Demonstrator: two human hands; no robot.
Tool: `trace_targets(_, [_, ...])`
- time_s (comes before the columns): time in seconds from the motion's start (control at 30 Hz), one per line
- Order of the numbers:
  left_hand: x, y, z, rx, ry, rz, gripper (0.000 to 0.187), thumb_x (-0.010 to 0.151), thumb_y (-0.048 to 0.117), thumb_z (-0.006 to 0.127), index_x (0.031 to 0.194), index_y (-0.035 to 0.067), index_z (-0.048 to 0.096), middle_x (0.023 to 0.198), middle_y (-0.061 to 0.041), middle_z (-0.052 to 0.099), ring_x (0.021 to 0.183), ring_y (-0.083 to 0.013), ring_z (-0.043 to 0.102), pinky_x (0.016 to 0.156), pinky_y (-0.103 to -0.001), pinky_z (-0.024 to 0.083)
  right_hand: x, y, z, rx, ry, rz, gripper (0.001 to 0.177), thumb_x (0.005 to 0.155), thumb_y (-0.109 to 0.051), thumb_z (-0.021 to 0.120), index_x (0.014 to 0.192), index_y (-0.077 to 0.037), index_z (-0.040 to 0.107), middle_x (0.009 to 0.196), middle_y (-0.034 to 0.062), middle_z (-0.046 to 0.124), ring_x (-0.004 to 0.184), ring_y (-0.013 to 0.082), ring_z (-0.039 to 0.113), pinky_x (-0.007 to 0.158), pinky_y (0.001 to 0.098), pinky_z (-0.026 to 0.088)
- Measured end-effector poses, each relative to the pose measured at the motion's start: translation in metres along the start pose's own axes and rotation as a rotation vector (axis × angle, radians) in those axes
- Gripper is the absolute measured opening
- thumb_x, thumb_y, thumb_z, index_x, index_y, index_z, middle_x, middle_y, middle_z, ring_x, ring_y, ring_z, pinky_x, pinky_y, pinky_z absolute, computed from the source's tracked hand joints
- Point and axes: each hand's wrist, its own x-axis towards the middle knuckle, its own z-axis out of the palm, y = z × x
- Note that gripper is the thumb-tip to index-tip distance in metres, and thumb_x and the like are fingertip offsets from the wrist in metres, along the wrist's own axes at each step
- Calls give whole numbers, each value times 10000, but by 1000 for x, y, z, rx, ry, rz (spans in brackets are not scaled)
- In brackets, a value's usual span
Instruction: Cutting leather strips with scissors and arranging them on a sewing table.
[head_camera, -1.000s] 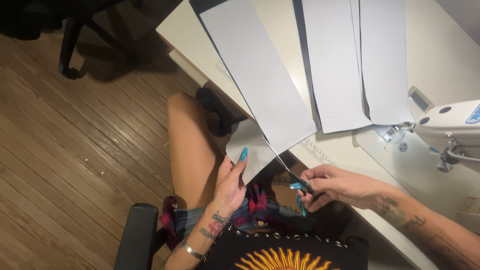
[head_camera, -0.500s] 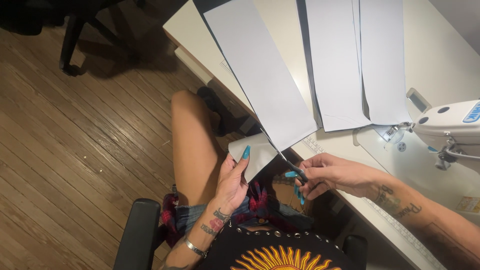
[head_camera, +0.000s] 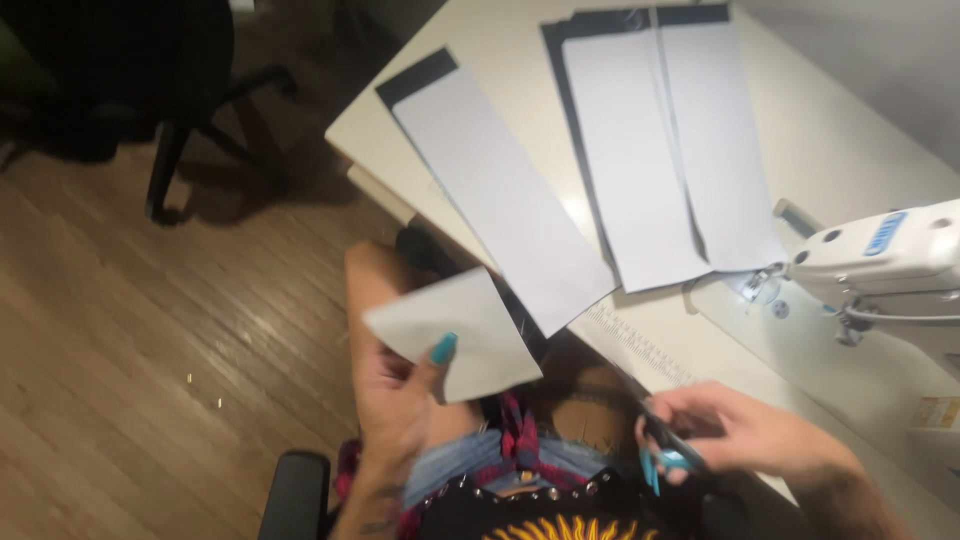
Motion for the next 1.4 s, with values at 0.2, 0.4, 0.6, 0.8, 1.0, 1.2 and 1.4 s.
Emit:
trace_targets(0.2, [73, 153, 122, 228, -688, 535, 571, 821, 113, 674, 1262, 71, 313, 1214, -110, 488, 1130, -197, 514, 968, -311, 491, -39, 54, -1, 144, 101, -313, 571, 658, -442, 773, 856, 70, 612, 800, 143, 607, 673, 216, 657, 594, 286, 565])
trace_targets(0.4, [140, 185, 184, 587, -758, 467, 531, 809, 116, 637, 1253, 90, 348, 1221, -93, 479, 1075, -204, 515, 904, -293, 482, -57, 69, 12, 273, 290, -154, 465, 611, -360, 717, 810, 54, 648, 738, 152, 629, 649, 236, 621, 594, 320, 492])
trace_targets(0.6, [201, 184, 216, 1027, -754, 337, 494, 794, 117, 592, 1243, 113, 388, 1229, -75, 468, 1009, -213, 516, 827, -272, 471, -67, 104, 3, 446, 376, -211, 369, 664, -208, 694, 790, 127, 605, 705, 172, 569, 636, 231, 592, 583, 301, 491])
trace_targets(0.8, [248, 123, 216, 1322, -681, 88, 515, 787, 27, 563, 1264, 133, 400, 1208, -114, 494, 944, -243, 568, 799, -267, 503, -69, 113, 2, 609, 389, -106, 442, 617, -227, 737, 825, 132, 587, 697, 150, 550, 630, 159, 510, 563, 244, 385])
trace_targets(1.0, [281, 68, 188, 1532, -256, 1017, 469, 678, 208, 757, 1093, 117, 558, 944, -145, 473, 783, -340, 480, 594, -463, 426, -61, 111, -11, 329, 469, 52, 145, 730, -59, 667, 776, 76, 640, 652, 184, 666, 532, 199, 601, 531, 301, 510])
trace_targets(1.2, [96, 39, 123, 953, -858, 1017, 557, 782, 277, 669, 1235, 51, 435, 1256, -76, 487, 1195, -274, 460, 1094, -435, 247, -34, 64, -38, 184, 397, 228, 147, 684, -144, 635, 692, -5, 587, 714, 151, 690, 683, 217, 672, 663, 314, 585])
trace_targets(1.4, [37, -17, 92, 1178, -870, 1308, 256, 876, 152, 550, 1125, 94, 562, 1161, -59, 569, 1113, -265, 515, 926, -456, 400, -16, 64, -58, 305, 269, 198, 123, 767, -11, 539, 698, 90, 549, 676, 205, 595, 592, 178, 540, 412, 156, 344])
